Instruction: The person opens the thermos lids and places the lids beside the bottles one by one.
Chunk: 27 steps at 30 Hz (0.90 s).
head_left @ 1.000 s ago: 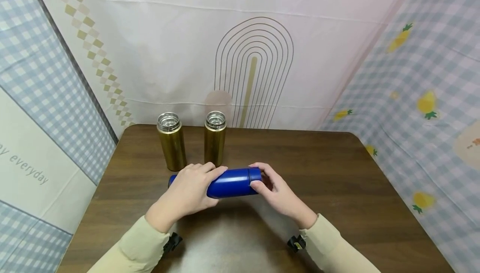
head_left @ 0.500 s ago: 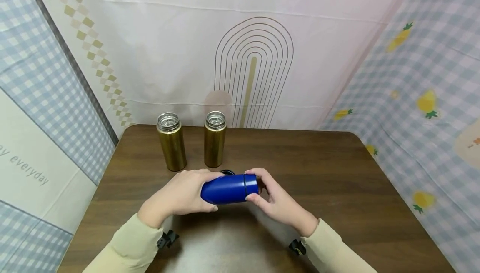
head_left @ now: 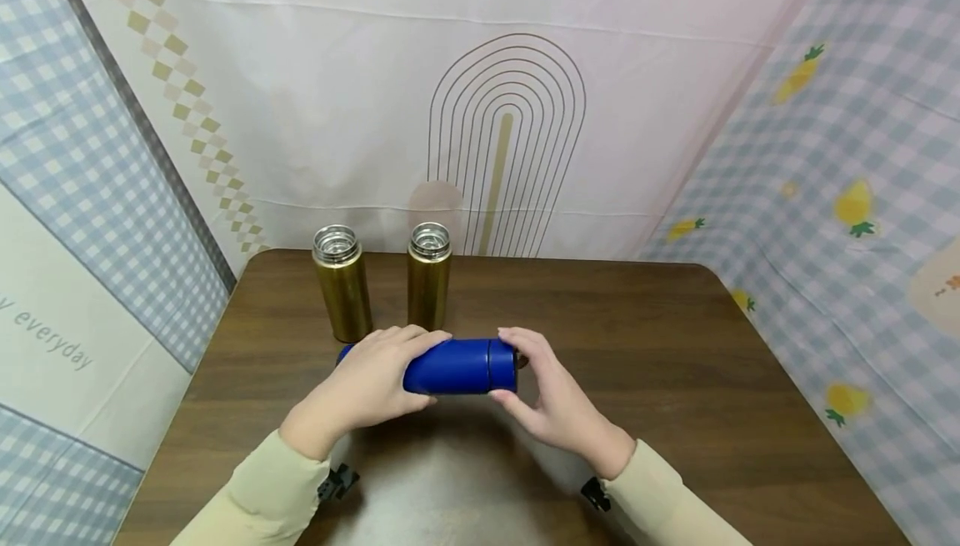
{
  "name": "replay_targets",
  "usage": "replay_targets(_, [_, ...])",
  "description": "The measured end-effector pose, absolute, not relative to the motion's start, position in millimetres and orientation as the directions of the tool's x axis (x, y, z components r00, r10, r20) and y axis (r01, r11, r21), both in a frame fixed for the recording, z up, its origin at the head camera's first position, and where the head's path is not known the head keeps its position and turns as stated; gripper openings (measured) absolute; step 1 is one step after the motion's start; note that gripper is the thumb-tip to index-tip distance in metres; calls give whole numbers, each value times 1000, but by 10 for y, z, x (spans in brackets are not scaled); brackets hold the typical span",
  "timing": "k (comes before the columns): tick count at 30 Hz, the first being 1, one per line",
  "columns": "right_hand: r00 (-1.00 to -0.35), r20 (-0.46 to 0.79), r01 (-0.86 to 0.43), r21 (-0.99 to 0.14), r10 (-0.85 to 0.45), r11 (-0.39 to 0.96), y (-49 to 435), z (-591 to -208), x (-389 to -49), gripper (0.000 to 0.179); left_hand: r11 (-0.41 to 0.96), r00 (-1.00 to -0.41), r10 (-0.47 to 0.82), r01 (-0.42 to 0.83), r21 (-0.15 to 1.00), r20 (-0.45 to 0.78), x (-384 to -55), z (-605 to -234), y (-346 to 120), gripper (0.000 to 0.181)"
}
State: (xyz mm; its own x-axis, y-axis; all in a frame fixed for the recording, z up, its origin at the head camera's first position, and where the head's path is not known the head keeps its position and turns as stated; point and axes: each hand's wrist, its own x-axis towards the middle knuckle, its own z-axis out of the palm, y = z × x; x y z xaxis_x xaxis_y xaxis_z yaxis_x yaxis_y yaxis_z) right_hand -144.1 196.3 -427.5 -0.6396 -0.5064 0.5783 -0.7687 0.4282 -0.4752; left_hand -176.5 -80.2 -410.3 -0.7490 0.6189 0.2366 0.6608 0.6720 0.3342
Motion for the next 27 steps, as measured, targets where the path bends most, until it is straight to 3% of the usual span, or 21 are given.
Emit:
replay_targets(3, [-773, 467, -629, -649, -429, 428, 1958, -4254, -1445, 66, 691, -735, 603, 676, 257, 311, -1759, -4139, -774, 77])
replay_targets(6, [-882, 304, -435, -817, -360, 377, 1945, -4223, -1439, 58, 694, -705, 598, 694, 193, 382, -1753, -4154, -760, 79])
replay_targets(9, [-940, 151, -251, -914, -306, 319, 1928, -4185, -1440, 45, 692, -680, 598, 705, 155, 425, -1749, -4155, -755, 79])
replay_targets(12, [-957, 68, -149, -951, -283, 273, 1913, -4148, -1448, 39, 693, -676, 603, 707, 140, 424, -1746, -4152, -755, 79])
replay_targets(20, [-947, 46, -140, -950, -318, 280, 1938, -4184, -1461, 44, 689, -675, 612, 711, 142, 411, -1737, -4127, -775, 81])
replay_targets(24, [-931, 76, -205, -918, -357, 338, 1898, -3987, -1357, 51, 678, -679, 617, 715, 169, 398, -1749, -4123, -796, 79])
replay_targets(27, [-898, 165, -342, -845, -407, 410, 1895, -3926, -1320, 58, 675, -691, 618, 711, 198, 375, -1757, -4127, -818, 77])
